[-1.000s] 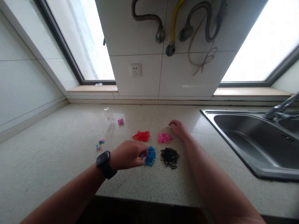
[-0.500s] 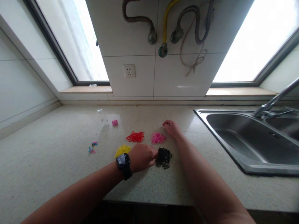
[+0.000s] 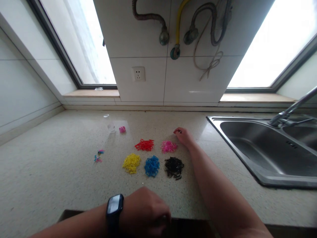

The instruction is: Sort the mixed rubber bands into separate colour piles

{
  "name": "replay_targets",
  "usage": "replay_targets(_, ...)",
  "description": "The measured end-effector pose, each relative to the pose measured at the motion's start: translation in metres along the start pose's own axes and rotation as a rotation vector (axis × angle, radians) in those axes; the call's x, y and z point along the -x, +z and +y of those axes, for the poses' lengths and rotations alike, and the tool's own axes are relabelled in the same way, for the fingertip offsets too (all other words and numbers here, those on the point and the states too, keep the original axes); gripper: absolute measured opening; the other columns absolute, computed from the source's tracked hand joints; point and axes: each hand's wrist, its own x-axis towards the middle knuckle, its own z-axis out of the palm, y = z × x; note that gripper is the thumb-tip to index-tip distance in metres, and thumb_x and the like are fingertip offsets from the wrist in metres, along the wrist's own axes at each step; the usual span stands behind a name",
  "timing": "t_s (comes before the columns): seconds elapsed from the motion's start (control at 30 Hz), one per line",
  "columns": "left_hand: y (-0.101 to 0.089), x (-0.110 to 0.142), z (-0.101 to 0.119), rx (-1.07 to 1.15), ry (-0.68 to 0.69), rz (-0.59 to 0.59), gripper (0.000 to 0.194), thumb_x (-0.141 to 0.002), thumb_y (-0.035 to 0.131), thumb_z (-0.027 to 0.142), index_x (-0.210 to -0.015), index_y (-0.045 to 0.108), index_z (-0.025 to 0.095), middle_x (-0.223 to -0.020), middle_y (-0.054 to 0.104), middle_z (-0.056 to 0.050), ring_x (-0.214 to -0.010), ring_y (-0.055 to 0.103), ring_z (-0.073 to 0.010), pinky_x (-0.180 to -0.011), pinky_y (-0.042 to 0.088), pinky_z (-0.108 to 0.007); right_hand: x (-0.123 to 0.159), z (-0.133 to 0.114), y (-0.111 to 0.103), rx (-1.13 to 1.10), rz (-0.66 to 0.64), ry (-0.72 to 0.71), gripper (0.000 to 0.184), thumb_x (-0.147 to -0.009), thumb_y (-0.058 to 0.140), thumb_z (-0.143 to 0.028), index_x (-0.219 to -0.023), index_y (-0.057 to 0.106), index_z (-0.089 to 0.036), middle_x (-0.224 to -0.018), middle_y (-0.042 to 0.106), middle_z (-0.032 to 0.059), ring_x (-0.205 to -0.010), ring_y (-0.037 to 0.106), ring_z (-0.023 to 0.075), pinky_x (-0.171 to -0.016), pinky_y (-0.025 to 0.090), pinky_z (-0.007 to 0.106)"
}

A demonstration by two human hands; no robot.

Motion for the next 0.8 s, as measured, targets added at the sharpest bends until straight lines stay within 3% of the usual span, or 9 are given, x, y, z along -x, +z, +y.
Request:
replay_targets(0.1, 0.011, 0.011, 0.001, 0.039, 0.084, 0.020, 0.005, -0.089, 0.060, 0.029, -0.091, 0.062, 0.025, -0.071, 0.066, 0.007, -0.063, 0.059, -0.0117, -0.058, 0.038, -0.028, 0.000, 0.000, -0.001, 0.003, -0.008, 0.007, 0.025, -0.079, 0.050, -0.023, -0.084, 0.075, -0.019, -0.077, 0.071, 0.0048, -0.072, 0.060, 0.0175, -0.065, 0.039, 0.027)
replay_targets(0.33, 0.022, 0.017, -0.011, -0.049, 0.266, 0.096, 0.009, -0.096, 0.054, 0.027, -0.092, 0.060, 0.022, -0.059, 0.058, 0.006, -0.055, 0.046, -0.0128, -0.053, 0.033, -0.030, -0.001, 0.004, -0.001, -0.018, -0.022, 0.026, 0.027, -0.078, 0.049, -0.026, -0.085, 0.074, -0.018, -0.070, 0.067, 0.0035, -0.064, 0.057, 0.0164, -0.060, 0.037, 0.027)
replay_targets(0.63, 0.021, 0.025, -0.014, -0.142, 0.285, 0.115, 0.011, -0.096, 0.057, 0.029, -0.089, 0.057, 0.021, -0.061, 0.058, 0.006, -0.059, 0.047, -0.0138, -0.053, 0.033, -0.032, -0.003, 0.014, -0.001, -0.031, -0.059, 0.000, 0.029, -0.077, 0.049, -0.030, -0.089, 0.074, -0.019, -0.076, 0.069, 0.0044, -0.067, 0.058, 0.0171, -0.061, 0.039, 0.028)
replay_targets(0.8, 0.018, 0.027, -0.013, -0.159, 0.274, 0.113, 0.012, -0.095, 0.059, 0.032, -0.089, 0.057, 0.022, -0.064, 0.061, 0.007, -0.063, 0.050, -0.0146, -0.054, 0.031, -0.033, 0.006, -0.002, -0.008, -0.115, -0.030, -0.017, 0.030, -0.078, 0.051, -0.032, -0.095, 0.071, -0.016, -0.080, 0.069, 0.0063, -0.065, 0.056, 0.0162, -0.062, 0.041, 0.028)
